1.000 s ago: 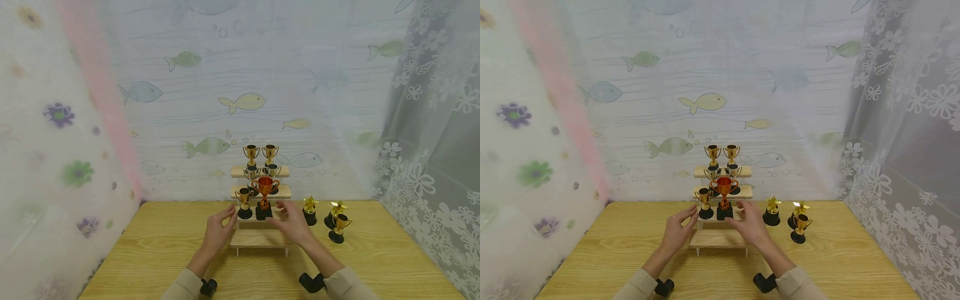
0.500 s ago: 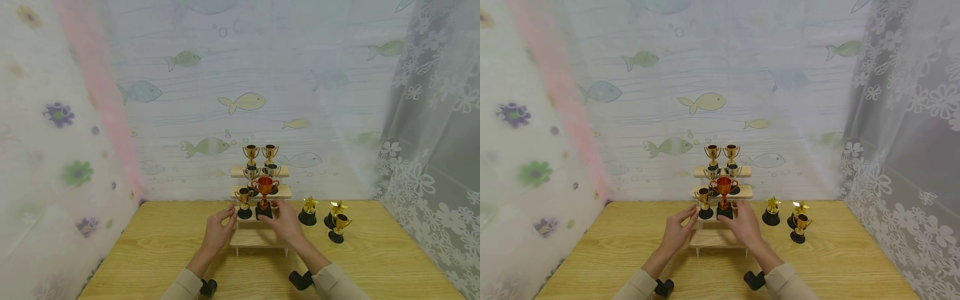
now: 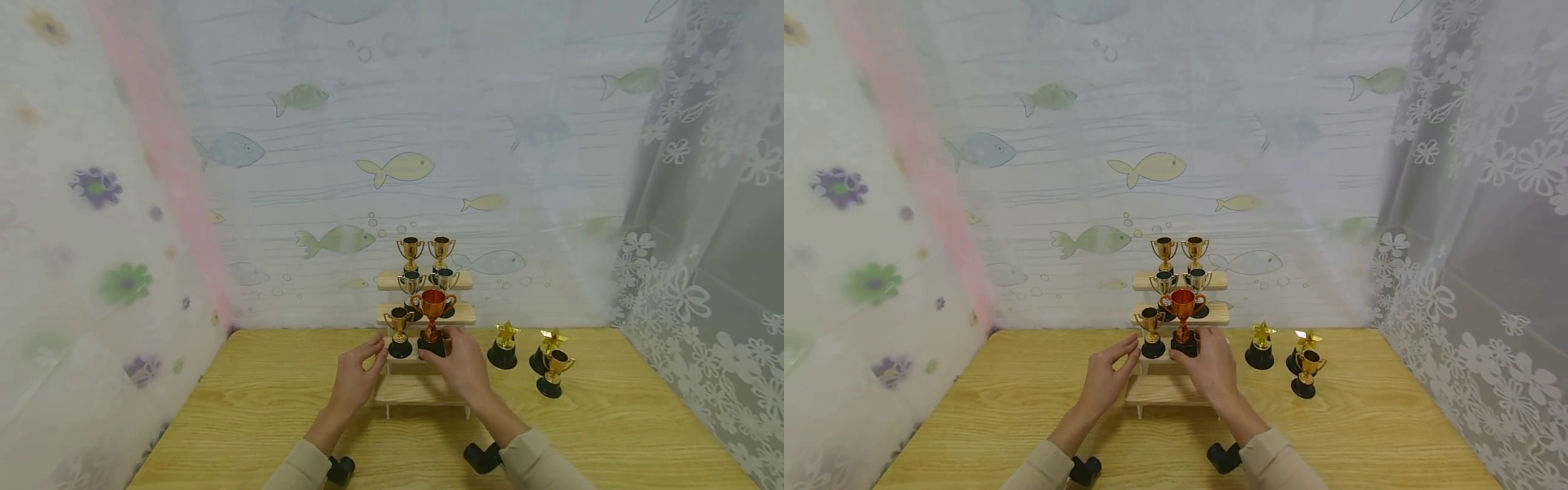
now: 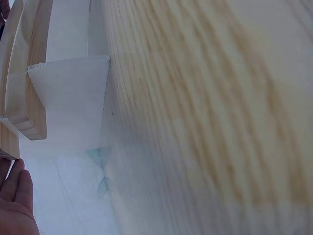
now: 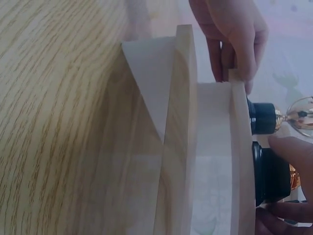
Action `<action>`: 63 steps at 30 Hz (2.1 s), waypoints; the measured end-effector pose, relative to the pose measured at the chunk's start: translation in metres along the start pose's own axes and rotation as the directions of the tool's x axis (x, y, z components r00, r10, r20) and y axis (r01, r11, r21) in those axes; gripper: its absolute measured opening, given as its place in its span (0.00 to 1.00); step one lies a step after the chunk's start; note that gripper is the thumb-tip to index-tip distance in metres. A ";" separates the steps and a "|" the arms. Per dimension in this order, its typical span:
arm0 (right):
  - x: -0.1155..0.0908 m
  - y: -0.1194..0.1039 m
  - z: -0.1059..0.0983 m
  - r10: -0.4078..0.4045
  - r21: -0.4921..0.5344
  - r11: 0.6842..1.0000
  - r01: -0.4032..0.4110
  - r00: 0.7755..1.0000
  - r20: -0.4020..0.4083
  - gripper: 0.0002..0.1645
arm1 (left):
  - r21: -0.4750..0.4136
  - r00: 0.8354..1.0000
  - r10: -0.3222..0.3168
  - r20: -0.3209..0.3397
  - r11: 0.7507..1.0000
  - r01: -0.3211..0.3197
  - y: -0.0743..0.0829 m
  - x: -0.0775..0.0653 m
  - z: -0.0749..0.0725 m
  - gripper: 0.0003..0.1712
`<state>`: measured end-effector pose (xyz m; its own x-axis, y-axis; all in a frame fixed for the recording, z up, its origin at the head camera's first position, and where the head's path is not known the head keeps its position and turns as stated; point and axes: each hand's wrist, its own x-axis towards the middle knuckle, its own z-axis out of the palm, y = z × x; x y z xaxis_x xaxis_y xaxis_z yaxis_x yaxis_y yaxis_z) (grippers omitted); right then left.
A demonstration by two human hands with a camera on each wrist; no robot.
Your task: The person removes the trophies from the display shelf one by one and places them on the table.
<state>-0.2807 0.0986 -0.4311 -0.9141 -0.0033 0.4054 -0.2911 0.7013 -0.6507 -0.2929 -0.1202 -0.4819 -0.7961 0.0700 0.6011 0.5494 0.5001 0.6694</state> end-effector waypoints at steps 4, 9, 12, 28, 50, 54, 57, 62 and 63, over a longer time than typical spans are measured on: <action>0.000 0.000 0.002 0.015 -0.001 1.000 -0.015 1.000 -0.004 0.38 | 0.007 1.000 0.009 -0.005 1.000 -0.009 0.000 0.000 0.000 0.17; 0.000 0.000 0.002 0.021 -0.006 1.000 -0.021 1.000 -0.006 0.37 | 0.006 1.000 0.005 -0.005 1.000 -0.005 0.000 -0.001 0.001 0.17; 0.000 -0.001 0.002 0.026 -0.001 1.000 -0.026 1.000 -0.005 0.37 | -0.002 1.000 0.000 -0.003 1.000 0.000 0.000 0.000 0.001 0.17; 0.002 0.003 -0.007 0.023 0.067 0.997 -0.023 1.000 0.001 0.34 | 0.004 1.000 0.010 -0.008 1.000 -0.010 -0.002 -0.001 0.001 0.17; 0.000 0.007 -0.025 0.021 0.037 0.999 -0.021 1.000 0.012 0.35 | 0.015 0.999 0.039 -0.012 0.999 -0.039 -0.002 0.001 0.000 0.17; -0.001 0.007 -0.028 0.029 0.029 0.999 -0.029 0.999 0.018 0.36 | 0.009 0.999 0.041 -0.013 0.999 -0.041 -0.001 0.001 0.000 0.17; -0.002 0.009 -0.031 0.039 0.018 0.999 -0.039 0.999 0.021 0.36 | 0.005 0.999 0.041 -0.014 0.999 -0.041 -0.001 0.000 0.000 0.17; -0.003 0.012 -0.035 0.050 0.012 0.999 -0.051 0.998 0.024 0.37 | 0.006 0.999 0.041 -0.015 0.999 -0.041 -0.002 0.000 0.000 0.17; -0.004 0.012 -0.036 0.052 0.012 0.999 -0.053 0.998 0.025 0.37 | 0.008 0.999 0.043 -0.016 0.999 -0.043 -0.002 0.000 0.000 0.17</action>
<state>-0.2705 0.1327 -0.4172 -0.9349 0.0157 0.3546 -0.2459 0.6918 -0.6789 -0.2941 -0.1209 -0.4834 -0.7675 0.0779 0.6363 0.5811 0.5038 0.6392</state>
